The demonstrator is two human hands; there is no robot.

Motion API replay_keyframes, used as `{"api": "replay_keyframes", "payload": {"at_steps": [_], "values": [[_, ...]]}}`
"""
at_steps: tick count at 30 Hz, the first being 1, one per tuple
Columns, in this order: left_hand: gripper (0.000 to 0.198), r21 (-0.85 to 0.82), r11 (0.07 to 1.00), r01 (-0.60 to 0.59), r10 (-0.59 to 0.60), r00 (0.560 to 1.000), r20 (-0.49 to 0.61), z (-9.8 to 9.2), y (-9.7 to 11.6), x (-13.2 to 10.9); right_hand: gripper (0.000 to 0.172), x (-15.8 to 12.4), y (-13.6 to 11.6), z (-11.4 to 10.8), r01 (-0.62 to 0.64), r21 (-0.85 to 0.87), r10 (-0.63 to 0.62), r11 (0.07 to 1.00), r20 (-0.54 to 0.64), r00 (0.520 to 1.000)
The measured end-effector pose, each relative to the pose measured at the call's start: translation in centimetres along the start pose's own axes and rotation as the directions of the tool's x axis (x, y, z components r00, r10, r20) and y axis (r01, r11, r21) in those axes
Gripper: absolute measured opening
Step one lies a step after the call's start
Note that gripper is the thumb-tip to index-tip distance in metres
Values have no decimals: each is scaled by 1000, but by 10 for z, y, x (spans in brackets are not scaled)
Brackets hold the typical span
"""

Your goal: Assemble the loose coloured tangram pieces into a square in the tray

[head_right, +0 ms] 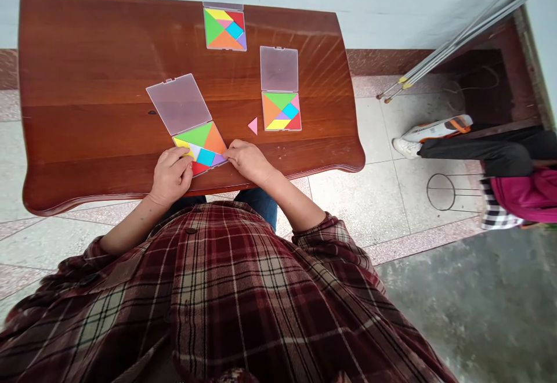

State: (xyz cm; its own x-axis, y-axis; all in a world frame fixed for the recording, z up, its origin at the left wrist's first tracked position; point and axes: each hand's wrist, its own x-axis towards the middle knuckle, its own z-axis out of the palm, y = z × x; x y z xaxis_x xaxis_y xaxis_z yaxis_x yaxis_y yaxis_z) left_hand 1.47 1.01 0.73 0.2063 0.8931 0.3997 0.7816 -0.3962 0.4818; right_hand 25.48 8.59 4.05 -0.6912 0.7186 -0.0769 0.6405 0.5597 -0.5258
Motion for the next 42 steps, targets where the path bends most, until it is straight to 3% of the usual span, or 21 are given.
{"api": "replay_keyframes", "payload": {"at_steps": [12, 22, 31, 39, 42], "values": [[21, -3, 1000, -3, 3, 1000, 3, 0, -1, -1, 25, 8, 1, 5, -3, -126, -4, 992, -50, 999], [23, 28, 999, -39, 39, 999, -10, 1, 0, -1, 22, 2, -4, 8, -13, -86, 4, 996, -100, 995], [23, 29, 1000, -7, 6, 1000, 24, 0, 0, 0, 25, 11, -19, 15, -25, -157, 23, 987, -10, 1000], [23, 28, 999, -19, 18, 1000, 21, 0, 0, 0, 27, 5, -16, 7, -46, -98, 38, 994, -82, 996], [23, 13, 1000, -1, 0, 999, 36, 0, 1, 1, 28, 5, -17, 8, -24, -96, 20, 995, -43, 999]]}}
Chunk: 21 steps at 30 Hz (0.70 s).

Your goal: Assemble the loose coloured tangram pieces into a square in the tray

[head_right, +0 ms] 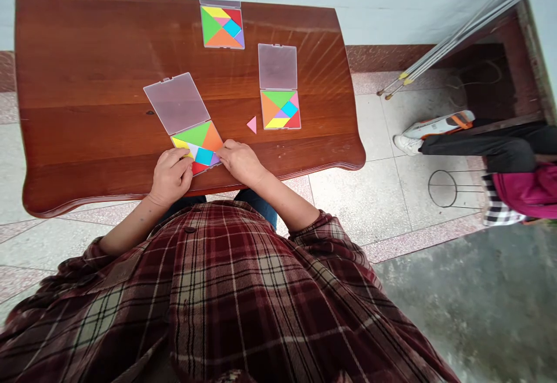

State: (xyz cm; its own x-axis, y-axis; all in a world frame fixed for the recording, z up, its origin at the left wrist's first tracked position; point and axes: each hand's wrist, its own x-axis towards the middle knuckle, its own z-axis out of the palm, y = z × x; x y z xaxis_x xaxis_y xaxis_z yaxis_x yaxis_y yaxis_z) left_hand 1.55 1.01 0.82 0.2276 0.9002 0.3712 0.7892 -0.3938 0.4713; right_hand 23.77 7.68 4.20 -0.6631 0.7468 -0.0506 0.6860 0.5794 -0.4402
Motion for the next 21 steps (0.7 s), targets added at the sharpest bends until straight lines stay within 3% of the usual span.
{"api": "replay_keyframes", "payload": {"at_steps": [4, 8, 11, 14, 17, 21], "values": [[22, 0, 1000, 8, -8, 1000, -5, -1, 1, 1, 29, 0, -1, -2, 5, 17, -6, 1000, 33, 999], [21, 15, 1000, 4, -4, 1000, -8, -1, 2, 1, 29, -2, 10, -14, -55, 95, 66, 994, -126, 990], [20, 39, 999, -3, 3, 1000, -17, 0, 3, 1, 27, -4, 31, -23, -188, 106, 210, 976, -257, 943], [20, 39, 999, -13, 13, 1000, -7, 0, 4, 1, 24, -4, 54, -30, -315, 83, 325, 945, -315, 892], [21, 28, 999, -27, 26, 999, 31, 0, 4, 1, 23, 2, 68, -35, -395, 42, 389, 918, -295, 873], [22, 33, 998, -54, 52, 996, 72, -2, 5, 2, 23, 16, 68, -37, -456, -8, 445, 890, -202, 872]]}}
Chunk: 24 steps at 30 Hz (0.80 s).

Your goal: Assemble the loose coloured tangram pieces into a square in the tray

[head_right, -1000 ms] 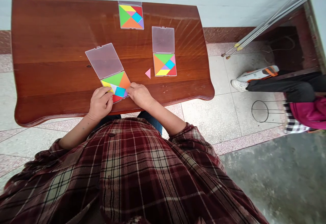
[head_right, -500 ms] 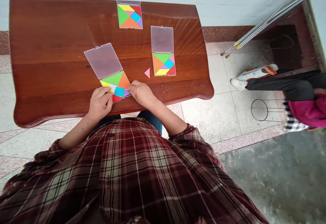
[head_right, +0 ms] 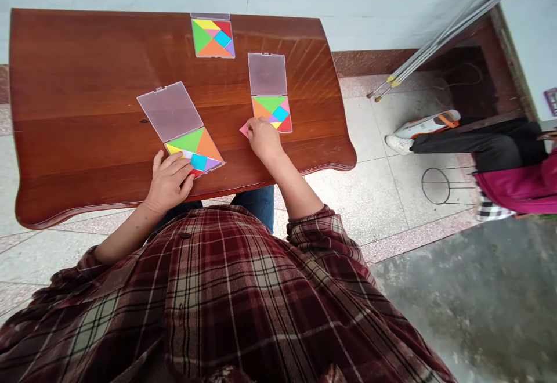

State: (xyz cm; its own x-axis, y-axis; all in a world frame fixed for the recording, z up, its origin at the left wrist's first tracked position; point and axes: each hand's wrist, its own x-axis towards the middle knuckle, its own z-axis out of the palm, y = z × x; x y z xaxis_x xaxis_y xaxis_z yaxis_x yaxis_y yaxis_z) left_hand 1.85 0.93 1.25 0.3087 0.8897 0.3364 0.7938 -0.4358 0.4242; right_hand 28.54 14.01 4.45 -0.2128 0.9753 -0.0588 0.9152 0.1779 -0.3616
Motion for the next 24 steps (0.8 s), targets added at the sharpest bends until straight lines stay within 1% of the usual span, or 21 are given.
{"api": "replay_keyframes", "payload": {"at_steps": [3, 6, 9, 11, 14, 17, 19, 21, 24], "values": [[22, -13, 1000, -7, 7, 1000, 25, -2, 1, 0, 23, 4, -12, 3, -46, -59, 49, 997, 46, 998], [23, -17, 1000, -4, 5, 999, 54, -3, 1, 1, 28, 4, -24, 6, -81, -124, 90, 989, 69, 994], [24, -2, 1000, -14, 14, 997, 70, -4, 2, 2, 29, 3, -33, 5, -79, -185, 100, 980, 108, 989], [24, 4, 1000, -27, 27, 998, 59, -3, 2, 2, 29, 3, -37, 3, -69, -214, 99, 974, 134, 986], [24, -5, 1000, -27, 27, 1000, 12, -3, 2, 2, 31, 4, -40, -1, -56, -239, 95, 969, 157, 983], [22, -36, 997, 68, -71, 994, -82, -2, -2, 0, 31, 7, -42, -1, -37, -250, 83, 967, 174, 981], [22, -69, 986, 150, -160, 973, -166, -2, -5, -1, 30, 8, -43, 0, -34, -256, 79, 966, 168, 983], [23, -103, 975, 198, -217, 949, -228, -1, -9, -3, 31, 8, -44, 2, -50, -255, 90, 966, 148, 985], [23, -126, 971, 205, -231, 939, -255, 0, -11, -3, 31, 9, -42, 4, -98, -226, 126, 969, 115, 985]]}}
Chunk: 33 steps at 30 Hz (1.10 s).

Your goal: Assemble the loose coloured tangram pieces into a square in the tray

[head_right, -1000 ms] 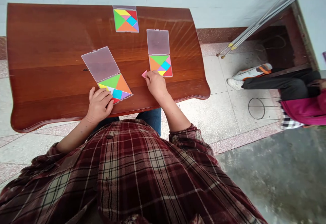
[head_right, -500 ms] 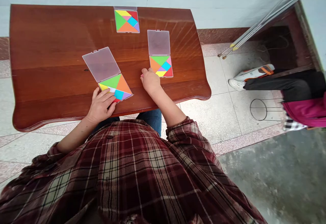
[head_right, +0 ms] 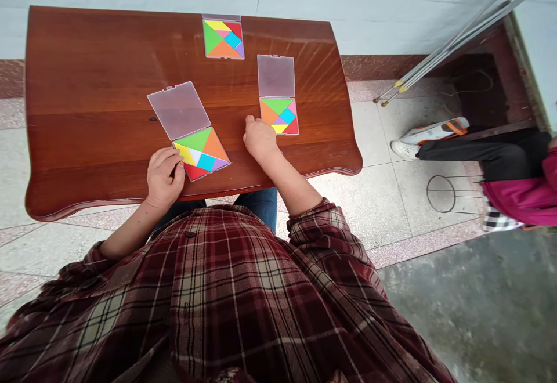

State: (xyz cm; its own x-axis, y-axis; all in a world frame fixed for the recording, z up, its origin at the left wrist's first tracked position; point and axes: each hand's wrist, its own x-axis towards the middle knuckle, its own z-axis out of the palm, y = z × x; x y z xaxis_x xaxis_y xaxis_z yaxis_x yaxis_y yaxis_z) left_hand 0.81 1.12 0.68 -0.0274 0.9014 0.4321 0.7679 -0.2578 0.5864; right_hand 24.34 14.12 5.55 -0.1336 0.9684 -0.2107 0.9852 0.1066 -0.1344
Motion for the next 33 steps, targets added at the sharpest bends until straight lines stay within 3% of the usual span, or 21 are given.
{"api": "replay_keyframes", "payload": {"at_steps": [5, 8, 12, 14, 16, 21, 33], "values": [[23, -5, 1000, 17, -17, 1000, 13, 1, 1, 0, 27, 3, 9, 1, -50, 124, 56, 991, -44, 997], [22, -3, 1000, 21, -21, 1000, 22, 1, 1, -1, 20, -2, 8, 1, 15, 331, 18, 944, -94, 995], [22, -18, 1000, -2, 3, 1000, 25, 2, 0, -2, 17, -17, -17, 10, 163, 691, -163, 704, -65, 984], [22, -12, 1000, -6, 6, 1000, 29, 3, 0, -2, 16, -25, -36, 19, 179, 793, -259, 582, -28, 966], [22, 9, 1000, -5, 5, 1000, 31, 4, 1, -2, 15, -30, -53, 27, 166, 824, -321, 541, 19, 947], [22, 33, 999, -4, 3, 999, 46, 5, 4, -1, 15, -34, -74, 37, 213, 740, -345, 638, 28, 938], [23, 9, 999, 34, -34, 996, 80, 5, 4, -1, 14, -35, -72, 23, 350, 489, -419, 799, 36, 907]]}}
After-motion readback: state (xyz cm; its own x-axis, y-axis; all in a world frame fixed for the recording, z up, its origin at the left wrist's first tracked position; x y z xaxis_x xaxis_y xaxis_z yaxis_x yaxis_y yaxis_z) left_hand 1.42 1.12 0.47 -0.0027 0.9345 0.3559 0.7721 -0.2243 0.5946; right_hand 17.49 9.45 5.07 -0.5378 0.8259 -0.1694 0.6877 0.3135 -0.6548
